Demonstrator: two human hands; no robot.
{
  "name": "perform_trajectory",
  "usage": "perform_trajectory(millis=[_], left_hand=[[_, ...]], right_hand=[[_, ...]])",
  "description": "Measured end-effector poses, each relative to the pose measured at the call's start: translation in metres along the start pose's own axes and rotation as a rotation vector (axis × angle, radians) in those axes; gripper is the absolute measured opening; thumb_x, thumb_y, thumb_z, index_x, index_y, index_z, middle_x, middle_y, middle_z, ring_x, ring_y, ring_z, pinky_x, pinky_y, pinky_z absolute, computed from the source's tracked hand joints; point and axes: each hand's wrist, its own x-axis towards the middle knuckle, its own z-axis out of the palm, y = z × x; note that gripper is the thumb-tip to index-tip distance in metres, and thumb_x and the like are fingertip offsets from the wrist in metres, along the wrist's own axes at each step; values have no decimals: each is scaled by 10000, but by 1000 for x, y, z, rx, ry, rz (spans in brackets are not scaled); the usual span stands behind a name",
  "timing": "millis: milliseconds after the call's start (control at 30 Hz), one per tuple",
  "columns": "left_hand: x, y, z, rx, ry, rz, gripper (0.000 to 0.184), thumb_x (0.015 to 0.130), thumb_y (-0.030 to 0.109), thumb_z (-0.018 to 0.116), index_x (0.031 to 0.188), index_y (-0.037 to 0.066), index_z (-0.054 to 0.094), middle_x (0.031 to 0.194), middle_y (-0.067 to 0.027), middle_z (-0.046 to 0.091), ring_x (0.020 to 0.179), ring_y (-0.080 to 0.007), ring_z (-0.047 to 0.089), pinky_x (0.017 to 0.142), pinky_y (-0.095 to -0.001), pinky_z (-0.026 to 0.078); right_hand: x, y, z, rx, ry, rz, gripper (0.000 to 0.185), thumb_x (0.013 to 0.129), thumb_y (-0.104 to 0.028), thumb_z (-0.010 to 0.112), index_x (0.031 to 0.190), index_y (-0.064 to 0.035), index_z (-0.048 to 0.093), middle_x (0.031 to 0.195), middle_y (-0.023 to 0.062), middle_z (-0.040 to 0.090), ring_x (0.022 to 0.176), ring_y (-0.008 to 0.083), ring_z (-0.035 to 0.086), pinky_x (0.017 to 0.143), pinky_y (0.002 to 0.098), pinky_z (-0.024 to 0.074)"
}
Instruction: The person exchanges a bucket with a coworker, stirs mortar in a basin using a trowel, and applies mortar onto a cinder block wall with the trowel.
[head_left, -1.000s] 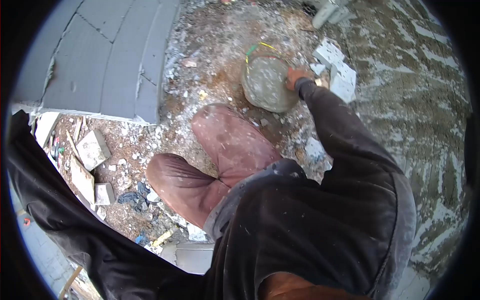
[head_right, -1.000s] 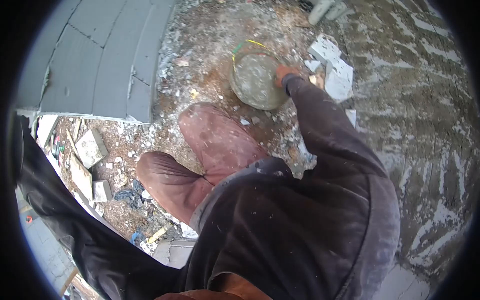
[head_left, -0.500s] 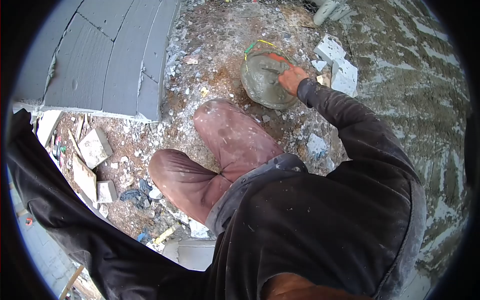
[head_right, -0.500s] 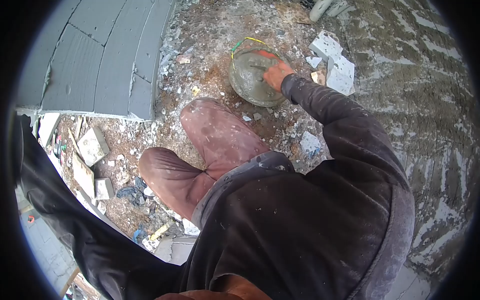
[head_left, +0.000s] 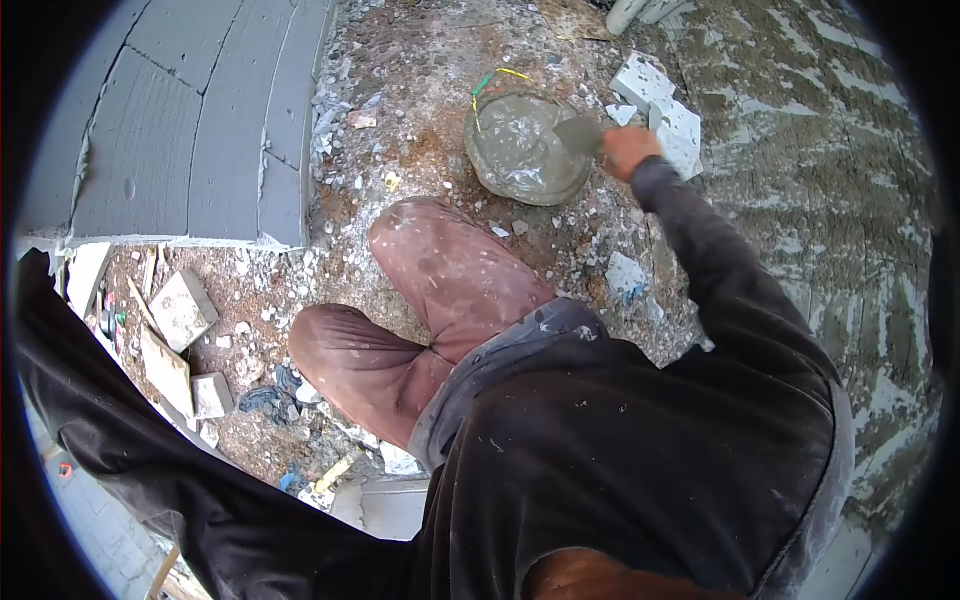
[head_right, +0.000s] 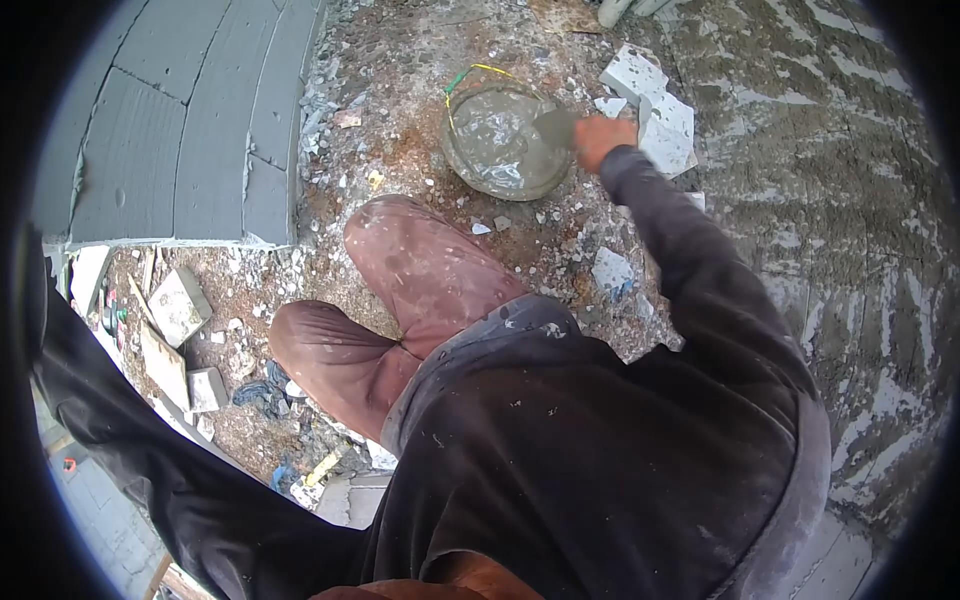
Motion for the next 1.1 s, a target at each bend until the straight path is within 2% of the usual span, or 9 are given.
perform_trajectory(millis=[167, 333, 533, 667, 733, 833, 967, 1033, 1100], left_hand=[[3, 3, -4, -16, 7, 14, 651, 933, 403, 661, 1364, -18, 413, 1096, -174, 633, 1020, -292, 621, 928, -492, 494], [-2, 5, 2, -27, -20, 22, 652, 935, 406, 650, 1371, -16, 410, 1117, -175, 620, 1037, -294, 611, 940, -489, 484], [-4, 8, 1, -41, -38, 34, 654, 937, 409, 636, 1379, -14, 405, 1141, -176, 606, 1058, -296, 598, 953, -487, 473], [-8, 7, 4, -54, -56, 26, 655, 938, 411, 627, 1385, -13, 403, 1158, -177, 596, 1072, -298, 589, 963, -485, 465], [-9, 10, -1, -62, -58, 33, 656, 939, 411, 623, 1388, -12, 401, 1166, -177, 591, 1078, -299, 585, 967, -484, 461], [-10, 10, -1, -76, -60, 30, 657, 940, 413, 616, 1392, -11, 399, 1178, -178, 584, 1089, -300, 579, 974, -482, 456], [-12, 9, -4, -92, -60, 26, 659, 941, 415, 607, 1398, -10, 396, 1195, -179, 574, 1102, -302, 570, 983, -480, 448], [-12, 10, -5, -105, -63, 29, 659, 941, 416, 603, 1401, -9, 395, 1203, -179, 569, 1109, -303, 566, 988, -479, 444], [-12, 10, -7, -107, -60, 37, 660, 942, 417, 598, 1404, -8, 393, 1211, -179, 564, 1116, -303, 562, 992, -478, 441]], right_hand=[[80, -68, 123, 648, 80, -63, 278, 904, -298, 648, 1058, -69, 678, 845, 107, 667, 720, 224, 615, 590, 390, 466], [57, -48, 97, 1333, -370, 123, 384, 933, -398, 680, 1022, -26, 649, 691, 63, 598, 442, 121, 512, 342, 305, 373], [37, -35, 92, 1491, -405, 125, 374, 953, -409, 649, 890, -41, 615, 637, 68, 574, 425, 122, 507, 333, 325, 357], [36, -31, 100, 1389, -276, 132, 354, 944, -387, 644, 950, -32, 644, 689, 119, 622, 487, 199, 583, 417, 369, 456], [41, -30, 108, 594, 321, -152, 305, 924, -347, 634, 1013, -57, 670, 784, 162, 679, 652, 321, 673, 614, 463, 549], [15, -36, 86, 442, 588, -12, 262, 891, -289, 624, 984, -54, 693, 929, 231, 707, 872, 426, 692, 796, 509, 551], [4, -55, 46, 400, 411, 140, 221, 889, -267, 613, 922, -68, 702, 891, 218, 711, 875, 407, 705, 777, 520, 554], [15, -58, 66, 176, 311, -139, 241, 835, -256, 659, 1010, -99, 712, 939, 172, 729, 857, 373, 720, 784, 492, 554], [16, -54, 51, 203, 329, -81, 227, 819, -241, 662, 979, -87, 709, 914, 172, 726, 824, 375, 718, 778, 487, 558]])
